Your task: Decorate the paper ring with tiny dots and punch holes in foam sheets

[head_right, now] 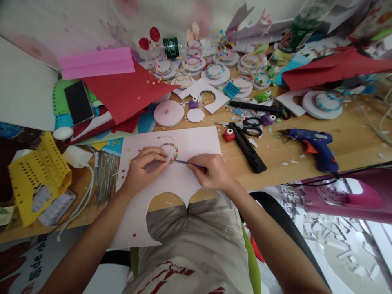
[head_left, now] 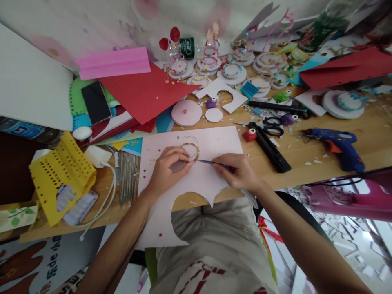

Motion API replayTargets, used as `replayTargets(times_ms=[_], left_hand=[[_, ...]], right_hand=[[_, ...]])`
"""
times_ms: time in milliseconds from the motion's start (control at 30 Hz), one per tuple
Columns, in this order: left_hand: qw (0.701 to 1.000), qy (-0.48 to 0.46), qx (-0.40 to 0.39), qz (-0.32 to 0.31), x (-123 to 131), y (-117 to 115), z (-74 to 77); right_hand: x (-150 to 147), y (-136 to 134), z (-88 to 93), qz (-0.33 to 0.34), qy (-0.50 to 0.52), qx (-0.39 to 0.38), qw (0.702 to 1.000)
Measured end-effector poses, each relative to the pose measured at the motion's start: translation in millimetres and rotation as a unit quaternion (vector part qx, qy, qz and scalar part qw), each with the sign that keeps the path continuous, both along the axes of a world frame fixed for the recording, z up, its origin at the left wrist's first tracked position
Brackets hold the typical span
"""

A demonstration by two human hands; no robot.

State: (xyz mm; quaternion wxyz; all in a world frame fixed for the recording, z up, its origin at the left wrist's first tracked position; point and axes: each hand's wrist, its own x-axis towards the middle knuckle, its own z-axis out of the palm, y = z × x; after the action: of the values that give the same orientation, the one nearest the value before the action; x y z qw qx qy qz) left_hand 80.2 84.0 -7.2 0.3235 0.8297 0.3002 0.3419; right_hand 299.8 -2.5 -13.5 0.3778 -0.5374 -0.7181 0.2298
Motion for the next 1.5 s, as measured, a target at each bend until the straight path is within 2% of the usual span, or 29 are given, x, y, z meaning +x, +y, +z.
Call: replayTargets(times_ms=[700,967,1367,1500], left_hand=[[1.0,0.006,-0.001,0.002,2.1,-2.2,3.1],[1.0,0.007,0.005,0.004,3.1,-2.9,4.0],[1.0,-0.001,0.004,-0.006,2.2,-3.7,4.5],[1.0,-0.014,0.0,-0.002,2.4,-3.9,3.6]], right_hand=[[-2.6,-0.1,-1.7,0.025,-0.035,0.058,0.997],[-3.5,0.1,-0.8,0.031,-0.037,0.053,0.997],[-1.3,-2.6,3.1,-0.079,0.066,0.009,0.995],[-1.8,-2.9,4.1,-0.083,0.081,0.0,0.993]])
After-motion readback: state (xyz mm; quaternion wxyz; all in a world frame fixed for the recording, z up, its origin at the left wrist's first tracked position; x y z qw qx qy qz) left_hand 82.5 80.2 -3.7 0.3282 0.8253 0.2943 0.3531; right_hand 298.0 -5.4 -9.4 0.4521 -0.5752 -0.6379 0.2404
